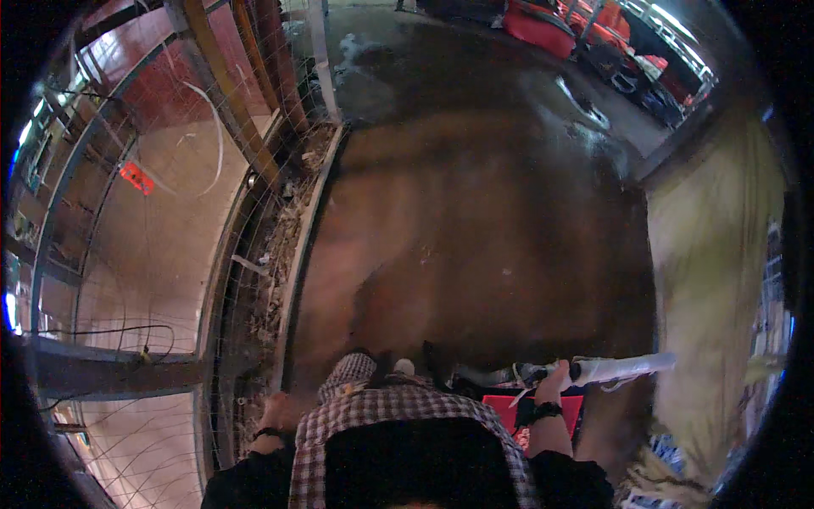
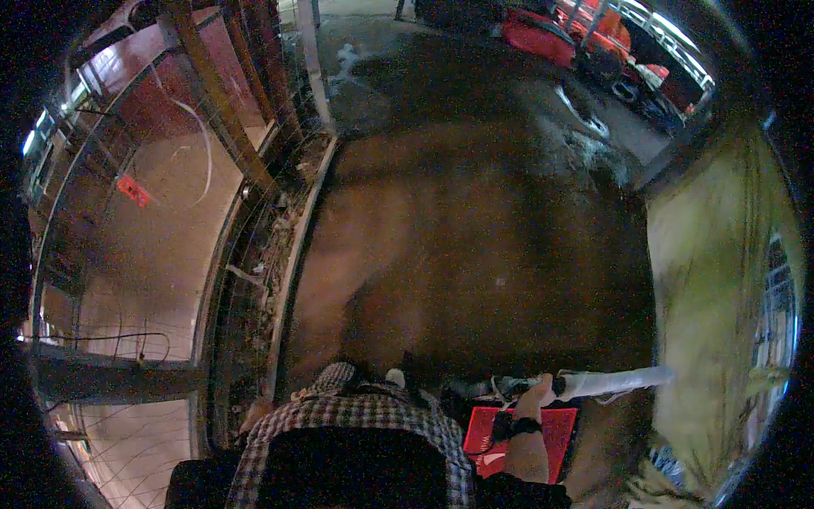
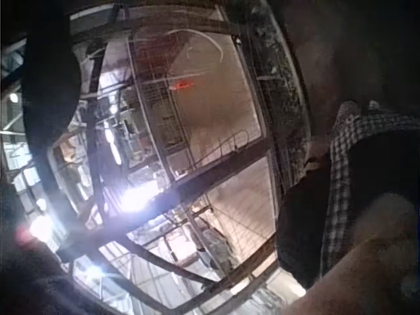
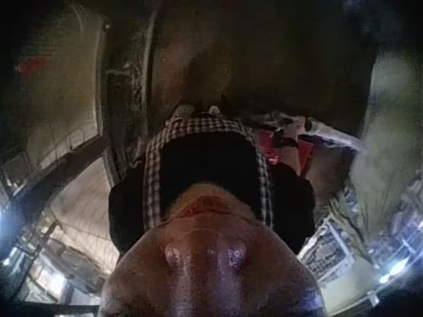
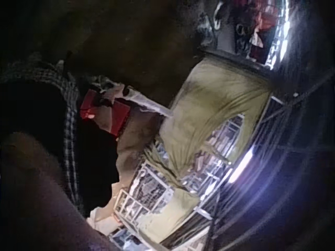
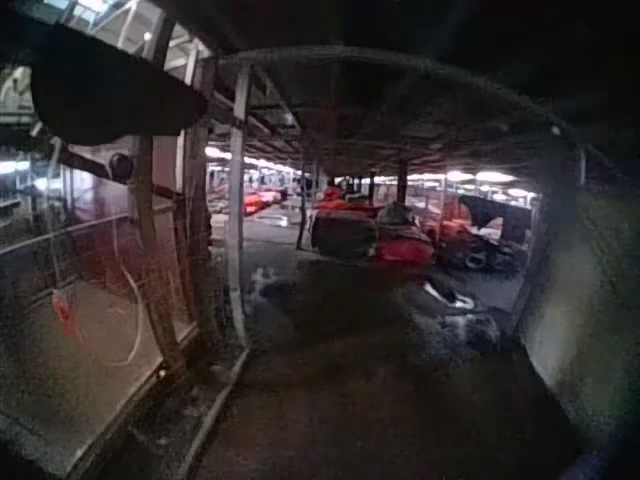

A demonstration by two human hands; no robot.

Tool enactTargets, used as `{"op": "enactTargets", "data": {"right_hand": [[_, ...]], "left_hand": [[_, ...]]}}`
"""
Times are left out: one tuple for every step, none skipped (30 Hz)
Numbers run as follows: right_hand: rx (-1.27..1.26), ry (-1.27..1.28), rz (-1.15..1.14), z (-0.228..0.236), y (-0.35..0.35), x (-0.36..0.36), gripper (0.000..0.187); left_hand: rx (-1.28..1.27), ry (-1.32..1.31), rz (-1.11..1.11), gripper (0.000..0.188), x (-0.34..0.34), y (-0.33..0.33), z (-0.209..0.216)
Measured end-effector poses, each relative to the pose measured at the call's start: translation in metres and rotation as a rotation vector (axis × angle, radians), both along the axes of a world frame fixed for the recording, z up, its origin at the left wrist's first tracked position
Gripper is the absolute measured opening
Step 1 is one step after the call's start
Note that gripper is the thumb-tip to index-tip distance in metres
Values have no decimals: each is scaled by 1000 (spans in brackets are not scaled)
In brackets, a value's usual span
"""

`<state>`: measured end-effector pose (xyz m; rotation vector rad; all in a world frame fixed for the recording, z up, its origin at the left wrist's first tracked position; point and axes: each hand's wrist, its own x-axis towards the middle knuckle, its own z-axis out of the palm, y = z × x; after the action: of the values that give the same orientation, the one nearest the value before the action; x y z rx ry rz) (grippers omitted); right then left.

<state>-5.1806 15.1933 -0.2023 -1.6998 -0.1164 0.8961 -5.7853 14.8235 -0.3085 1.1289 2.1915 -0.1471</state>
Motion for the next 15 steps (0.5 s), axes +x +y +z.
{"op": "enactTargets", "data": {"right_hand": [[-117,-121,-34,10,29,-25,36],[-27,-43,-50,5,46,-17,36],[-24,-40,-51,-5,73,-12,36],[2,-6,-76,-14,91,-10,36],[29,28,-103,-24,106,-12,37],[27,10,-52,-18,134,-38,34],[18,24,-74,8,148,-64,34],[45,40,58,39,161,-93,32],[89,38,192,62,178,-115,31],[110,-166,260,62,205,-131,29],[129,-161,270,41,237,-139,29],[15,-78,151,15,263,-113,27],[-114,23,74,35,290,-130,26],[93,79,100,51,310,-154,24],[91,78,109,55,341,-161,24]], "left_hand": [[-59,59,-39,23,-14,-14,-21],[-113,110,-141,22,-34,-2,-39],[-168,176,-214,21,-47,-13,-53],[-228,239,-301,20,-62,-3,-61],[-288,305,-389,19,-85,16,-70],[-248,192,-423,18,-80,37,-51],[-258,208,-444,18,-108,66,-44],[-176,169,-350,18,-136,95,-36],[-74,114,-254,19,-155,149,-34],[37,66,-131,20,-181,200,-23],[147,16,-6,21,-209,250,-10],[254,-68,77,22,-226,326,-1],[338,-133,203,23,-248,390,25],[420,-196,335,24,-271,458,52],[509,-254,461,25,-285,517,82]]}}
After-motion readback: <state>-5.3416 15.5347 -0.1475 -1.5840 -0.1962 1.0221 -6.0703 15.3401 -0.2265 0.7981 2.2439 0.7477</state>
